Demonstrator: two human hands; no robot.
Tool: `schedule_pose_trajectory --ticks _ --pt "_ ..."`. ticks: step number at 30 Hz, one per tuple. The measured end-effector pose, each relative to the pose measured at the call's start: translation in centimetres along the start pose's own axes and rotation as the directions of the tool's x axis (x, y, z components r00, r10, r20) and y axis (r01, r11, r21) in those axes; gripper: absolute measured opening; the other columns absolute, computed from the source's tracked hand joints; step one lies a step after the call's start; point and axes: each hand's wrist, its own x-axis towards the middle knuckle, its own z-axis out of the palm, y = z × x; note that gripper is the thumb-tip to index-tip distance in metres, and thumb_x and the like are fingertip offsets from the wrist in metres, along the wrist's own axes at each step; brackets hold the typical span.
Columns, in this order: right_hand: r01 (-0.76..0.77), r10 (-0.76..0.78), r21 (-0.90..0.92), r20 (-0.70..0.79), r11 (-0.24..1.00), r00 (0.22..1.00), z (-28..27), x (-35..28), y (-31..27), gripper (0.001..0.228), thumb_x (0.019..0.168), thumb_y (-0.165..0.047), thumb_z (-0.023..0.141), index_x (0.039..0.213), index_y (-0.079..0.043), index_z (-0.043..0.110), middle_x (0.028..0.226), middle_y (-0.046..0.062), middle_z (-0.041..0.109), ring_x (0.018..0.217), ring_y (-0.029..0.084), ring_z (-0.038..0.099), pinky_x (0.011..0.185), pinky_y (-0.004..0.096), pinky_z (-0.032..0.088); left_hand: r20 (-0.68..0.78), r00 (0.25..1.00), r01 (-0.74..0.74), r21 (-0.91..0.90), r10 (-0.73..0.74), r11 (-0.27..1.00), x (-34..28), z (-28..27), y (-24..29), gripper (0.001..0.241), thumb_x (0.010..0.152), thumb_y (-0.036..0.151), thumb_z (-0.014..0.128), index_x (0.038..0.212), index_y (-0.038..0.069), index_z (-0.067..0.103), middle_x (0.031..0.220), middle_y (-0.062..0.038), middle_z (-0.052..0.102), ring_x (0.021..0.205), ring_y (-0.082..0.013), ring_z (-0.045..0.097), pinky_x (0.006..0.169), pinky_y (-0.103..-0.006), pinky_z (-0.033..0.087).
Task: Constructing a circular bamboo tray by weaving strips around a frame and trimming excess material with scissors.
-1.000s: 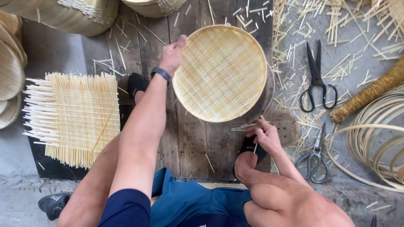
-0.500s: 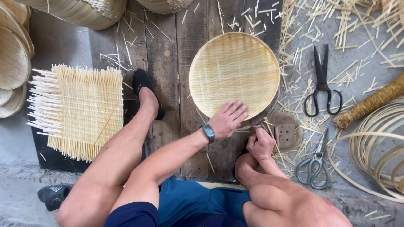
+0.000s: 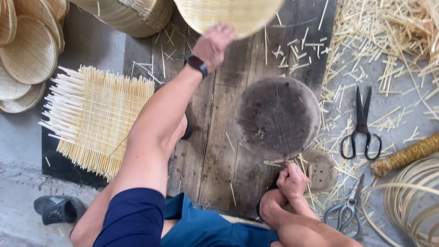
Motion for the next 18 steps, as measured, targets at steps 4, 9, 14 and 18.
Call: schedule_pose_trajectory --ticks 4,9,14,18 --pt "0.012 -0.011 -0.027 0.034 1.0 0.999 -0.1 0.2 0.1 0.018 0.081 -0.004 0.058 0.092 -0.011 0.071 0.082 0.007 0.069 0.076 0.028 0.069 0.065 0.04 0.054 -0.017 0.964 0.26 -0.128 -0.264 0.957 4.0 1.8 -5.3 0.046 0.091 -0.012 0.05 0.128 0.007 0.069 0.138 -0.017 0.065 0.132 -0.0335 0.057 0.114 -0.0475 0.042" --pt "0.005 -0.001 -0.049 0.083 0.999 0.997 -0.4 0.9 0.0 0.018 0.08 -0.004 0.058 0.092 -0.012 0.07 0.083 0.005 0.07 0.075 0.026 0.069 0.063 0.039 0.054 0.075 0.935 0.355 -0.185 -0.347 0.916 5.0 5.0 -7.7 0.041 0.095 -0.008 0.053 0.13 0.009 0.068 0.139 -0.016 0.063 0.132 -0.0321 0.058 0.116 -0.0452 0.04" --pt "0.013 -0.01 -0.031 0.105 0.999 0.994 -0.6 1.2 -0.2 0.02 0.079 -0.002 0.058 0.092 -0.012 0.069 0.083 0.004 0.07 0.074 0.025 0.068 0.063 0.038 0.054 0.185 0.904 0.42 -0.201 -0.386 0.885 4.9 7.5 -9.1 0.032 0.1 0.005 0.059 0.128 0.015 0.069 0.139 -0.015 0.061 0.135 -0.0321 0.054 0.117 -0.0454 0.038" --pt "0.02 -0.017 -0.035 0.108 0.999 0.994 -0.5 1.1 0.0 0.019 0.078 -0.002 0.059 0.091 -0.012 0.069 0.083 0.004 0.069 0.074 0.025 0.068 0.063 0.038 0.054 0.312 0.86 0.47 -0.173 -0.404 0.866 5.6 3.8 -7.5 0.032 0.102 0.017 0.058 0.133 0.021 0.063 0.147 -0.01 0.056 0.142 -0.0286 0.048 0.121 -0.0573 0.023"
